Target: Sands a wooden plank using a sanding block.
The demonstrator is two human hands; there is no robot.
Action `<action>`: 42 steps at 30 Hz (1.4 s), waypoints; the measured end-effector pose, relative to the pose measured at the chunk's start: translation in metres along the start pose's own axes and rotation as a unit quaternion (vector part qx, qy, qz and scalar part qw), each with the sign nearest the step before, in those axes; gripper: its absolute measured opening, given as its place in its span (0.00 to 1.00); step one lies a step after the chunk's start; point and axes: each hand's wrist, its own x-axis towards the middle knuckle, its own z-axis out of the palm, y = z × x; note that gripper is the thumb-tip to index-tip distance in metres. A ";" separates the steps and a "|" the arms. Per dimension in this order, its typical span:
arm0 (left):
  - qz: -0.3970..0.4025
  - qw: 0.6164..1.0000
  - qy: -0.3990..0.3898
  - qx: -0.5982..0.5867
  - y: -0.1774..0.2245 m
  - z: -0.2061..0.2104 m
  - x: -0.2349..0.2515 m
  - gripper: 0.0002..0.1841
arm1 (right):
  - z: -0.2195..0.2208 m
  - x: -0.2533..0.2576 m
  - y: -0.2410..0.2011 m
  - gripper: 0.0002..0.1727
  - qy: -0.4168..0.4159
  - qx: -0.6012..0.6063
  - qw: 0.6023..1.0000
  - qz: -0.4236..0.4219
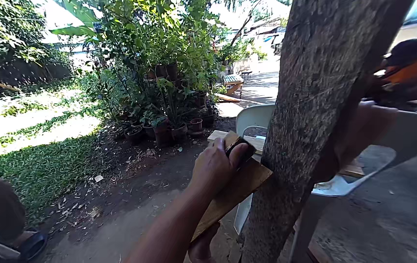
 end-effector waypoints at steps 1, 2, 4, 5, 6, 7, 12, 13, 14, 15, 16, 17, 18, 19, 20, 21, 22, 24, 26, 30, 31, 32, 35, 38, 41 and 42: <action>-0.001 1.000 -0.004 0.005 0.004 -0.001 0.004 0.36 | 0.001 -0.001 -0.003 0.71 -0.002 0.000 1.000 0.005; 0.006 1.000 -0.003 0.000 0.003 0.001 0.005 0.36 | 0.001 -0.004 -0.008 0.72 -0.009 0.001 1.000 0.013; 0.024 1.000 0.007 -0.011 -0.011 0.006 -0.006 0.37 | -0.004 -0.007 -0.013 0.75 -0.046 0.011 0.999 0.028; 0.032 0.999 0.023 -0.009 -0.021 0.011 -0.015 0.38 | -0.005 -0.007 -0.011 0.74 -0.046 0.017 0.998 0.026; 0.035 0.999 0.033 -0.006 -0.031 0.016 -0.024 0.39 | -0.006 -0.008 -0.010 0.74 -0.049 0.012 0.998 0.026; 0.035 0.998 0.043 -0.002 -0.040 0.020 -0.032 0.39 | -0.005 -0.010 -0.012 0.73 -0.042 -0.003 0.999 0.032; 0.004 1.000 -0.001 0.008 -0.039 0.011 -0.028 0.37 | 0.008 -0.014 -0.021 0.72 0.013 -0.039 0.998 0.051; -0.002 1.000 -0.012 0.006 -0.039 0.009 -0.027 0.37 | 0.005 -0.010 -0.016 0.73 -0.007 -0.034 0.999 0.039; -0.003 1.000 -0.014 -0.001 -0.039 0.009 -0.027 0.37 | 0.004 -0.008 -0.013 0.73 -0.020 -0.026 0.999 0.033; 0.000 1.000 -0.010 -0.012 -0.041 0.012 -0.030 0.37 | 0.000 -0.006 -0.011 0.72 -0.027 -0.018 0.999 0.038; 0.000 1.000 -0.006 -0.016 -0.042 0.014 -0.034 0.38 | 0.000 -0.006 -0.013 0.69 -0.033 -0.023 0.998 0.049; -0.002 1.000 -0.001 -0.014 -0.042 0.015 -0.038 0.39 | -0.003 -0.005 -0.012 0.68 -0.042 -0.014 0.998 0.053; -0.002 1.000 0.009 -0.009 -0.044 0.017 -0.043 0.40 | -0.005 -0.004 -0.010 0.68 -0.045 0.002 0.998 0.051; -0.005 1.000 0.016 -0.004 -0.050 0.020 -0.049 0.40 | -0.007 -0.004 -0.009 0.67 -0.050 0.007 0.998 0.048; -0.005 1.000 0.026 -0.001 -0.059 0.024 -0.055 0.40 | -0.007 -0.004 -0.008 0.69 -0.051 0.002 0.998 0.041; -0.007 1.000 0.030 0.001 -0.070 0.027 -0.060 0.40 | -0.004 -0.004 -0.007 0.71 -0.041 -0.004 0.999 0.031; -0.013 1.000 0.027 0.000 -0.083 0.030 -0.067 0.40 | 0.002 -0.003 -0.006 0.71 -0.019 -0.009 1.000 0.016; -0.025 0.999 0.040 0.005 -0.113 0.039 -0.083 0.41 | 0.002 0.001 -0.003 0.72 -0.018 -0.006 1.000 0.003; -0.045 0.997 0.059 0.015 -0.144 0.049 -0.102 0.42 | -0.001 0.005 0.002 0.74 -0.022 -0.008 1.000 -0.019; -0.123 0.991 0.048 0.023 -0.206 0.064 -0.138 0.42 | 0.004 0.001 -0.001 0.77 0.037 -0.039 0.999 0.000; -0.144 0.988 0.042 0.024 -0.219 0.067 -0.147 0.43 | 0.004 0.002 -0.001 0.76 0.051 -0.039 0.998 0.011; -0.159 0.986 0.045 0.027 -0.230 0.070 -0.155 0.43 | 0.004 0.002 -0.001 0.75 0.057 -0.037 0.998 0.018; -0.189 0.978 0.078 0.029 -0.255 0.080 -0.177 0.44 | 0.004 0.003 -0.002 0.73 0.060 -0.034 0.997 0.020; -0.241 0.965 0.098 0.035 -0.283 0.092 -0.200 0.46 | 0.008 0.003 -0.003 0.70 0.061 -0.052 0.997 0.004; -0.339 0.934 0.102 0.041 -0.326 0.108 -0.238 0.47 | 0.012 0.003 -0.004 0.68 0.058 -0.068 0.996 -0.012; -0.381 0.918 0.097 0.042 -0.341 0.112 -0.251 0.45 | 0.013 0.004 -0.004 0.67 0.059 -0.069 0.996 -0.016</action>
